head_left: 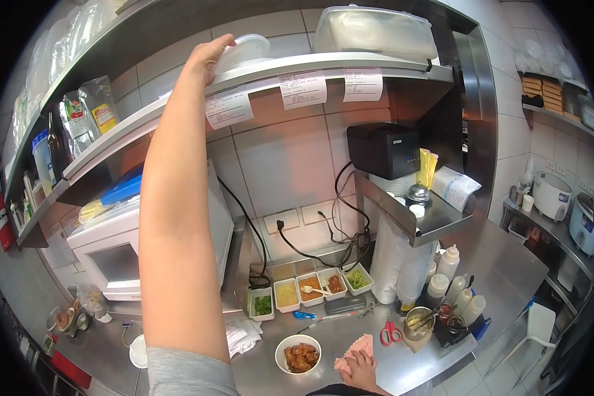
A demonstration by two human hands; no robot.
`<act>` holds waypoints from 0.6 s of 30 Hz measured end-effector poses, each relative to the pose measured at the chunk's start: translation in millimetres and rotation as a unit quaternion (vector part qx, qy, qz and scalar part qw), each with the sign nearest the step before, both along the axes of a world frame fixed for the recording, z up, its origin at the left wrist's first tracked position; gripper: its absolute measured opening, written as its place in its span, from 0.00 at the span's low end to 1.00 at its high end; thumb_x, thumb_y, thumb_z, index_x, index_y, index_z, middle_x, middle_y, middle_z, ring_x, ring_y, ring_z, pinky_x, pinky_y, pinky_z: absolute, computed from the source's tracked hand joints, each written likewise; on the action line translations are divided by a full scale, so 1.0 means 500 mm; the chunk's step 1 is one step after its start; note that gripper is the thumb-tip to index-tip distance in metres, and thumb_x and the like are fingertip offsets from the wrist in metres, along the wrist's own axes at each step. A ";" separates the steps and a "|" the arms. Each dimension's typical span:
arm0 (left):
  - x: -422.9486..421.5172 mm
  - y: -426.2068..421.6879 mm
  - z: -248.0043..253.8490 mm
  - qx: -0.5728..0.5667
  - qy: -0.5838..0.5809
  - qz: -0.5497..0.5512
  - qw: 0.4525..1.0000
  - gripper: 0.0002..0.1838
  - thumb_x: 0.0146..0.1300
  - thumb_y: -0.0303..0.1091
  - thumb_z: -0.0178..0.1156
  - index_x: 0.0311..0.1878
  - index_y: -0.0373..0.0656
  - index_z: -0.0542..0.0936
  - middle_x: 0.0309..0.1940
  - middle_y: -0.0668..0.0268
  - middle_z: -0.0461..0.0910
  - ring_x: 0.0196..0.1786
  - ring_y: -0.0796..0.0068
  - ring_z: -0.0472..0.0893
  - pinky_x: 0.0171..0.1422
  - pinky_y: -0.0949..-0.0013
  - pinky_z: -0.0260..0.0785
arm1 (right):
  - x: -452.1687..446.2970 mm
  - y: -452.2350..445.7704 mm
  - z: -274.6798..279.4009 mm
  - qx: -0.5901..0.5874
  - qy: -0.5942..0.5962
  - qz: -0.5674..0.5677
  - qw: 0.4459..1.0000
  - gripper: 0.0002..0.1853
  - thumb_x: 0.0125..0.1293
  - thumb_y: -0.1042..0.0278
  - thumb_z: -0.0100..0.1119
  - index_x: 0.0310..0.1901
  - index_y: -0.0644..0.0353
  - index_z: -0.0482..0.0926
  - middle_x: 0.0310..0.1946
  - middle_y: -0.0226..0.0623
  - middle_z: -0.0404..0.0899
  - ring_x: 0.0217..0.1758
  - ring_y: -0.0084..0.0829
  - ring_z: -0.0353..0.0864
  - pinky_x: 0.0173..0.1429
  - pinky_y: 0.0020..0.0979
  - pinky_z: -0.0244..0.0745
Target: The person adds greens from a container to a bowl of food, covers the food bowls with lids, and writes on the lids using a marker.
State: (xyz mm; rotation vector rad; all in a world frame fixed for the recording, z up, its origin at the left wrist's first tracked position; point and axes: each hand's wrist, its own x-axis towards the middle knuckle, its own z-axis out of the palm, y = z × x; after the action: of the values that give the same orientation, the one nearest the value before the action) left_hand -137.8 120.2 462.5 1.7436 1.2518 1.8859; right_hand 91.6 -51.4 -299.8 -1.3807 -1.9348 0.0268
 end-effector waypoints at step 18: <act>-0.020 0.084 0.054 -0.200 0.473 0.283 0.810 0.22 0.51 0.44 0.57 0.48 0.45 0.81 0.51 0.55 0.78 0.53 0.61 0.76 0.58 0.53 0.63 | 0.007 -0.010 0.023 -0.035 0.012 0.003 0.999 0.23 0.52 0.47 0.60 0.48 0.50 0.79 0.57 0.33 0.70 0.65 0.40 0.62 0.61 0.54 0.53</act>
State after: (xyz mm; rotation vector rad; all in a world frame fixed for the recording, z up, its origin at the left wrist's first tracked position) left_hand -147.9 162.1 489.5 2.2615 2.5149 0.6890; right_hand 95.3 -56.5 -288.5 -1.4137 -1.9353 0.1139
